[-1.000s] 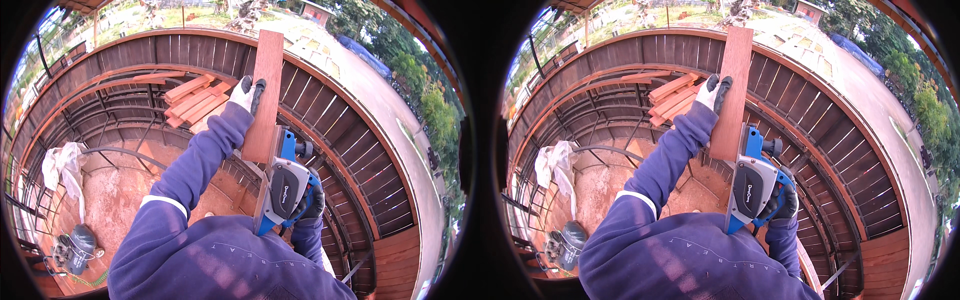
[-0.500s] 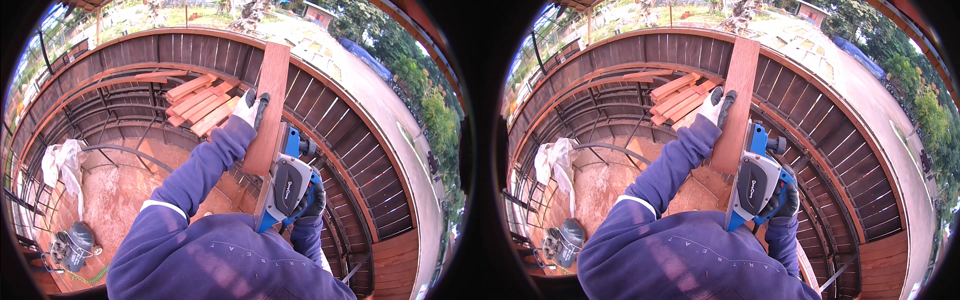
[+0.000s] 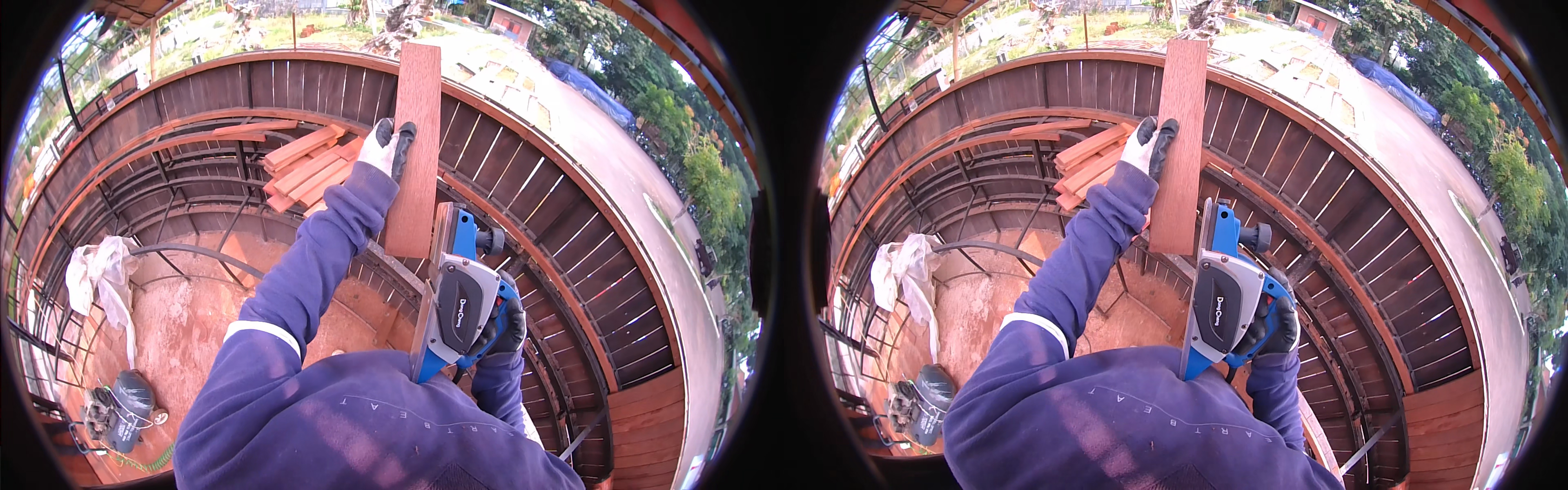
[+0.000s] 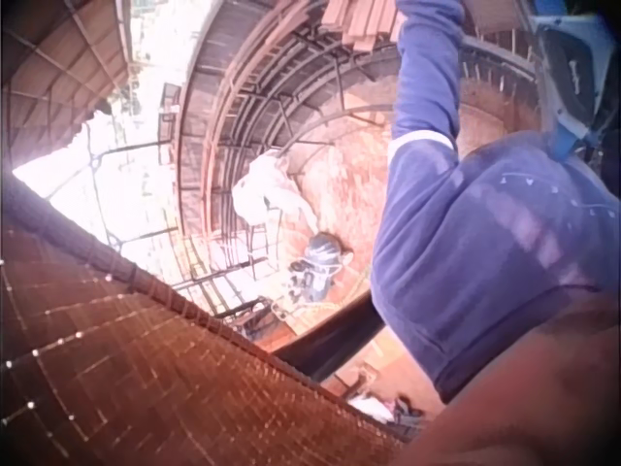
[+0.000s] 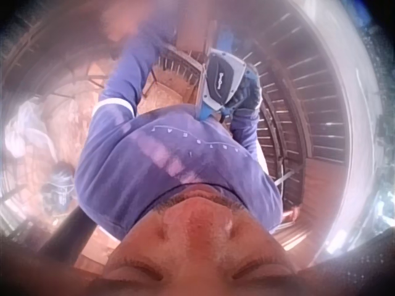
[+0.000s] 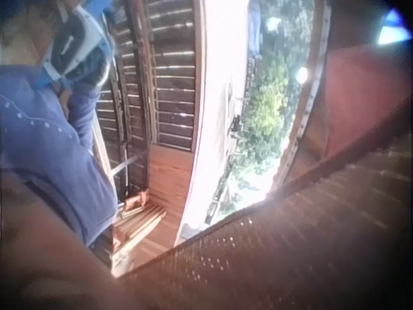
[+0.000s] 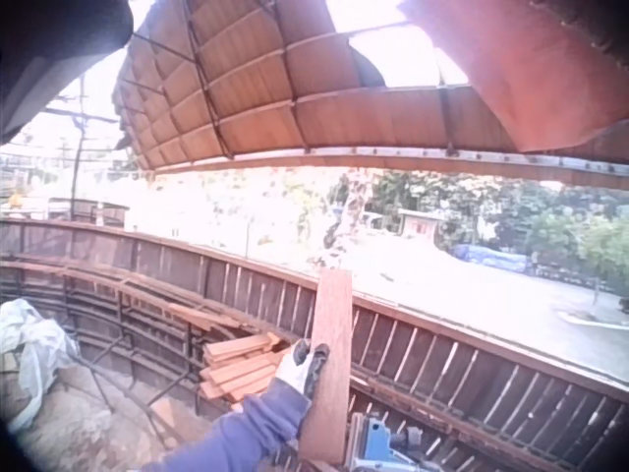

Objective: The person installs wooden planks on a curved wooden structure. They use a nail gun to secure the planks, a hammer to adjust them, and a level to check alignment. The person also uses a power sander to smooth the edges of the planks before installation.

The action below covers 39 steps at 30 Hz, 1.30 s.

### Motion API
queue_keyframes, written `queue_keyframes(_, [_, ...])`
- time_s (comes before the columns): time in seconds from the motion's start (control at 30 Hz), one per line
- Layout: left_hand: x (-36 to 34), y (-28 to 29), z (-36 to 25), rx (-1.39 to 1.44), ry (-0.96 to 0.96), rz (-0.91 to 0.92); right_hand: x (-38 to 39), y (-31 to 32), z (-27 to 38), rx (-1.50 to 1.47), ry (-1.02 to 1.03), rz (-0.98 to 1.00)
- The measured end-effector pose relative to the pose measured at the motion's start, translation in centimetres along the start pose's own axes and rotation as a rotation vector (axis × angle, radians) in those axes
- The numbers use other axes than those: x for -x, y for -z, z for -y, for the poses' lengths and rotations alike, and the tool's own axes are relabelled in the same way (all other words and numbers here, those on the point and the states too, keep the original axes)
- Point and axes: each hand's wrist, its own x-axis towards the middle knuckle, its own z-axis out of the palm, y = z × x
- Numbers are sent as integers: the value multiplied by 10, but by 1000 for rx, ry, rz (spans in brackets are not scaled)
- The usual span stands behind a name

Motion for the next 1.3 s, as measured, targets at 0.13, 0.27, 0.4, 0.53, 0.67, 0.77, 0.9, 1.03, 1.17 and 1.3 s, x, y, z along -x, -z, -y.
queue_keyframes(0.13, [-17,0,4,-204,-40,27,-1,-4,-2,-22,-6,9])
queue_keyframes(0.27, [-10,1,10,-147,-30,13,-3,0,-2,-8,-31,40])
queue_keyframes(0.4, [9,-8,7,-155,-38,24,-3,3,-6,2,7,-34])
queue_keyframes(0.53, [22,-8,11,-212,64,32,-6,15,-3,-26,-16,72])
queue_keyframes(0.67, [42,-10,14,-230,50,32,-5,13,-6,48,7,-38])
queue_keyframes(0.77, [51,-6,20,-268,92,39,-5,10,-7,61,13,-78])
queue_keyframes(0.9, [62,-6,19,-307,44,39,-6,3,-9,23,24,-118])
queue_keyframes(1.03, [71,-7,15,-201,181,48,-6,23,-4,-46,-25,61])
queue_keyframes(1.17, [80,-5,20,-161,247,41,-6,15,-6,-48,-18,-40])
queue_keyframes(1.3, [90,-2,32,-206,88,21,-8,7,-9,4,16,-106])
